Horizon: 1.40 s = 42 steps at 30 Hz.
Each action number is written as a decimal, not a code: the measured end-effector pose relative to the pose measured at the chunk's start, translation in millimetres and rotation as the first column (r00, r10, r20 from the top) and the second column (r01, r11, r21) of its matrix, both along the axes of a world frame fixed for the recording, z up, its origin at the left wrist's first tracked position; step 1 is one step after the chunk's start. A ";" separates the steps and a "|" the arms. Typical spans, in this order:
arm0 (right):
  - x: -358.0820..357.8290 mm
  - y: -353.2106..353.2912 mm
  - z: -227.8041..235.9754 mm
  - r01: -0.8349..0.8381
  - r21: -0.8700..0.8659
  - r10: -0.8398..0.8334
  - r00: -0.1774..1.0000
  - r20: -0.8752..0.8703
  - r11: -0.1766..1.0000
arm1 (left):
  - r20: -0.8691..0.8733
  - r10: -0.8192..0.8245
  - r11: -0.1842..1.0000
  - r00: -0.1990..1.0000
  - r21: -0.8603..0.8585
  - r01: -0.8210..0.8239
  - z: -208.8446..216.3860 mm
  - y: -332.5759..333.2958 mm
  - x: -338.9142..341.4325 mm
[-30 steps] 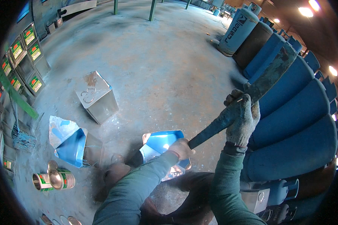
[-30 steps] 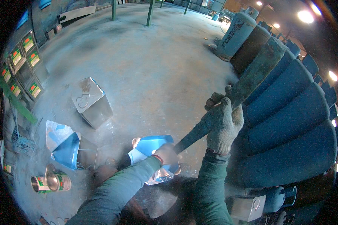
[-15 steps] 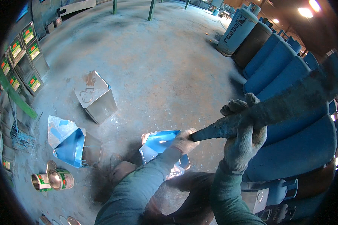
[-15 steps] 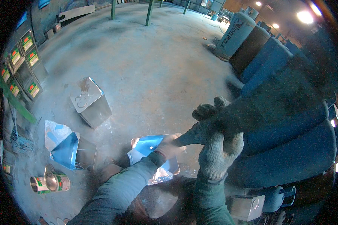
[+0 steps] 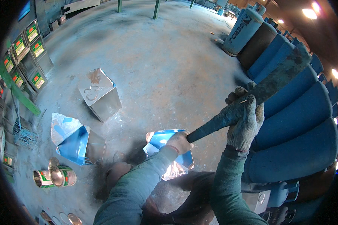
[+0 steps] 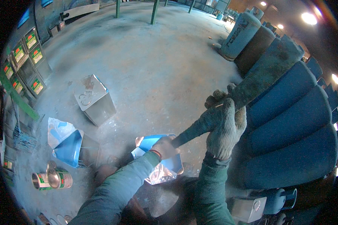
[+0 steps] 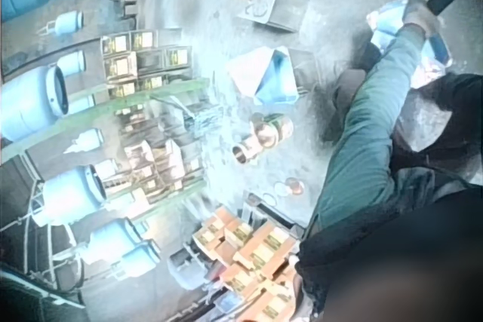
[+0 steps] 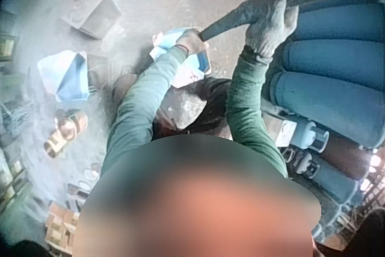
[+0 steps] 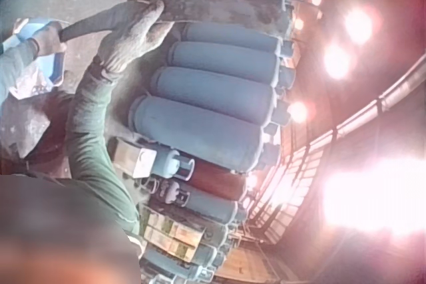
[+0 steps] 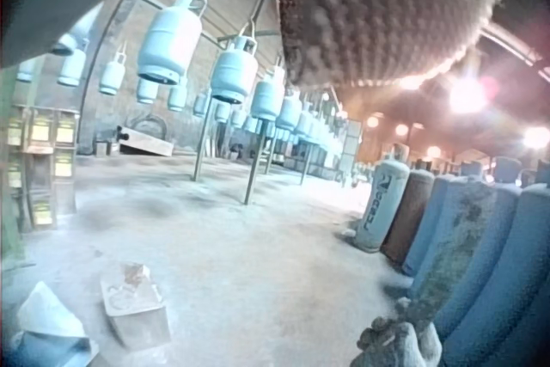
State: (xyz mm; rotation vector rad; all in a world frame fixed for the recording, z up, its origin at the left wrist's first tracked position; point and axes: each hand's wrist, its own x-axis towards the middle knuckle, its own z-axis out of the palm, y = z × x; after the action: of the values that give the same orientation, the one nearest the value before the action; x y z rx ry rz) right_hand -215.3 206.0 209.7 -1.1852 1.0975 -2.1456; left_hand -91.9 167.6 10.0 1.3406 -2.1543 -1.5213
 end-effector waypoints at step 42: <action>-18.7 25.6 11.3 0.107 0.039 -0.089 0.946 -0.311 0.994 | -0.208 0.065 0.997 0.976 -0.034 -0.073 -17.1 17.8 -56.0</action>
State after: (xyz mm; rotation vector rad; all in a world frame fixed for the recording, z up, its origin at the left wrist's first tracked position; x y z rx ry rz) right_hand -234.0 231.6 221.0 -1.5059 1.3642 -2.0313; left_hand -147.9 185.4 -7.1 1.1743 -1.9810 -1.5076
